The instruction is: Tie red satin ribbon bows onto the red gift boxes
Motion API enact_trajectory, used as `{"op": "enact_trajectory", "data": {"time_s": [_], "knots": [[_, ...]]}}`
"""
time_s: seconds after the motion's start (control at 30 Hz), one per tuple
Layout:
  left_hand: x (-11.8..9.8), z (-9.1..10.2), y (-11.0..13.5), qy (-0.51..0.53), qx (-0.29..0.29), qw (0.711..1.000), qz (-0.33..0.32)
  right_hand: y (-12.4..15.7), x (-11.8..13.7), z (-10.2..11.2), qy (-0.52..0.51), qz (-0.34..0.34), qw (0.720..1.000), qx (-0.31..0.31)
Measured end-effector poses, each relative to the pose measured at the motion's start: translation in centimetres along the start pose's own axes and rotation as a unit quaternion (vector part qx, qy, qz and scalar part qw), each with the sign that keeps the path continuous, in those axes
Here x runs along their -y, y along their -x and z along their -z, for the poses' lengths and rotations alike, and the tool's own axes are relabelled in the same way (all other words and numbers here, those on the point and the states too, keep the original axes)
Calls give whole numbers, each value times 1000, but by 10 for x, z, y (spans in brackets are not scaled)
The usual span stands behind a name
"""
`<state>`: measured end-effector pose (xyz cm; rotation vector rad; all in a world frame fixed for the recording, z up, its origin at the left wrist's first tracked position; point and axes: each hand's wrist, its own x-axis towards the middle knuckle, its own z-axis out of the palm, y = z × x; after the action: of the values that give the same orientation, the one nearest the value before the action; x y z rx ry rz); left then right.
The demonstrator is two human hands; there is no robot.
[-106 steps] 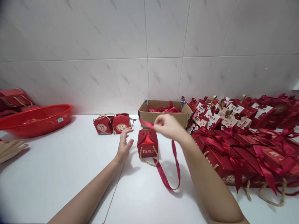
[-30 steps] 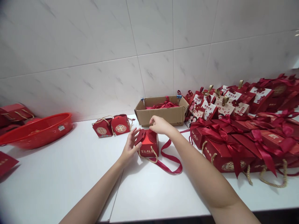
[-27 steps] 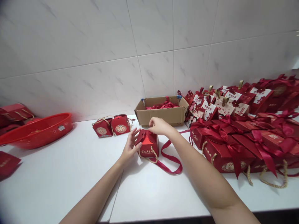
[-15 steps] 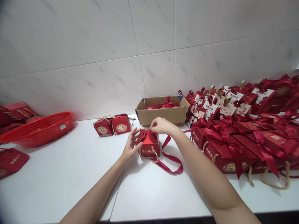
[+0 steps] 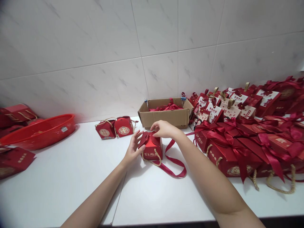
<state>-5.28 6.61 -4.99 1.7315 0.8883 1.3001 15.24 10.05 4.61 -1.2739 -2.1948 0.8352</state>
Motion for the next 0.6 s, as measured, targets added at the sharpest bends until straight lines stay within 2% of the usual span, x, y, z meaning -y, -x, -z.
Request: {"op": "enact_trajectory", "data": {"time_s": [0.17, 0.27, 0.43, 0.6], "knots": [[-4, -1, 0, -3, 2, 1000, 11, -4, -11, 0, -51, 96, 992, 60], [-7, -1, 1, -6, 7, 1000, 24, -6, -14, 1, -90, 127, 982, 103], [-2, 0, 1, 8, 12, 1000, 13, -9, -26, 6, -99, 124, 982, 106], [2, 0, 0, 23, 21, 1000, 3, -11, -42, 12, -126, 124, 975, 135]]}}
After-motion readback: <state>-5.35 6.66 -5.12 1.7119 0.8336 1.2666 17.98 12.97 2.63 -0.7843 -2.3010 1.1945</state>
